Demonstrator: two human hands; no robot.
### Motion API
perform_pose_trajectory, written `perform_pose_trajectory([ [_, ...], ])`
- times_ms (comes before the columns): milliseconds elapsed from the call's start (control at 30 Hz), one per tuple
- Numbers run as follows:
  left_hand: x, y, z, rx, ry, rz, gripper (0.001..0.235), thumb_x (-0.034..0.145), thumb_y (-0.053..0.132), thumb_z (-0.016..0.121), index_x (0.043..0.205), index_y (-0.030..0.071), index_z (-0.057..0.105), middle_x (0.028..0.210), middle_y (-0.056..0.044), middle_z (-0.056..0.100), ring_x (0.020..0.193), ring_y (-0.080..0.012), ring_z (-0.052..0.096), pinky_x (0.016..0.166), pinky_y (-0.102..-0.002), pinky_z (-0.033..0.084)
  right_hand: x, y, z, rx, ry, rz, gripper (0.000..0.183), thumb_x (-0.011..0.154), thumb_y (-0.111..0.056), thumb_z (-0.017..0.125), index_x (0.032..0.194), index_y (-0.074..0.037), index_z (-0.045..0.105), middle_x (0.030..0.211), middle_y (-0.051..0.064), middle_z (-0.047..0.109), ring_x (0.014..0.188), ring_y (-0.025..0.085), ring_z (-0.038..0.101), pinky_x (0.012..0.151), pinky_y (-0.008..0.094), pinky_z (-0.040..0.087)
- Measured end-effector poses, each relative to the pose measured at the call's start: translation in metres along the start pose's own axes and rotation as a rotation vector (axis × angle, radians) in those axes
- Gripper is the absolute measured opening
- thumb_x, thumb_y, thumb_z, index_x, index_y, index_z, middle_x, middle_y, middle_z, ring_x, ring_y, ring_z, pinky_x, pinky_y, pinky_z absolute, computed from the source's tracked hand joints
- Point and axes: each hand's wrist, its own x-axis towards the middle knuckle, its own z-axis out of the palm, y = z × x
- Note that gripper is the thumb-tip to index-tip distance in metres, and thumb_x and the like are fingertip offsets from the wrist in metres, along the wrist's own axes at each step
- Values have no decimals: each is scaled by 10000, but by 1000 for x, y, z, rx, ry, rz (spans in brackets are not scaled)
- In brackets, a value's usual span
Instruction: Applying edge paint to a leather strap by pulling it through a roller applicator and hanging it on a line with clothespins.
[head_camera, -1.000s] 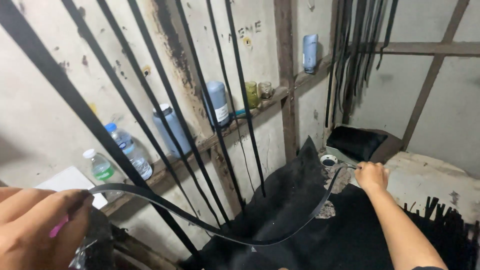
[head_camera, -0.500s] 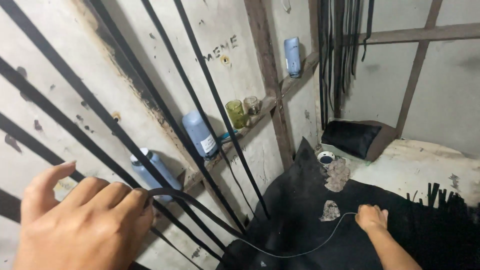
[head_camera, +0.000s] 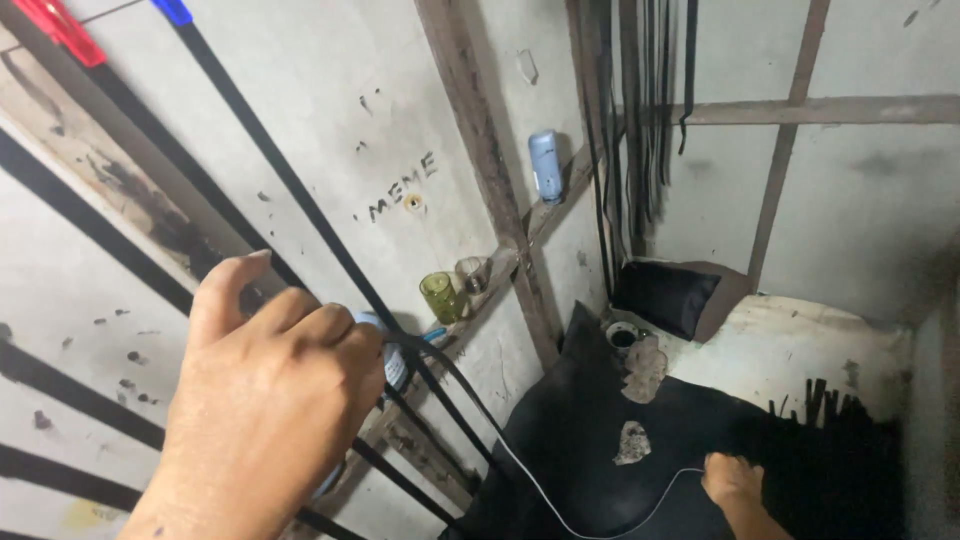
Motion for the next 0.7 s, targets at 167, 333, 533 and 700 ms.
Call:
perform_pose_trajectory([
  [167, 54, 1, 12, -27, 61, 16, 455, 955, 142, 651, 528, 221, 514, 521, 61, 401, 581, -187, 485, 1084, -511, 430, 37, 22, -25, 0, 2, -43, 341, 1040, -281, 439, 1162, -375, 743, 1258, -82, 723, 1263, 138, 629, 1128, 341, 381],
  [333, 102, 19, 33, -64, -36, 54, 336, 861, 136, 678, 540, 232, 656, 501, 101, 563, 621, -193, 565, 1102, -512, 396, 106, 22, -56, 238, 203, -55, 322, 1017, -417, 483, 1134, -484, 775, 1265, -85, 753, 1231, 195, 687, 1047, 371, 461],
  [533, 153, 53, 68, -127, -158, 194, 170, 754, 39, 654, 696, 183, 723, 619, 15, 640, 703, -263, 604, 1159, -603, 325, 30, -8, -204, 881, 653, -631, 354, 919, -379, 670, 1207, -217, 796, 1229, -22, 788, 1143, 182, 724, 1011, 329, 525],
  [700, 181, 76, 91, -197, -130, 206, 127, 785, 89, 697, 781, 178, 788, 693, -48, 724, 770, -260, 661, 1151, -654, 257, -153, -28, -309, 990, 1245, -1401, 126, 865, -160, 788, 961, -82, 810, 914, 63, 773, 854, 243, 702, 804, 360, 545],
])
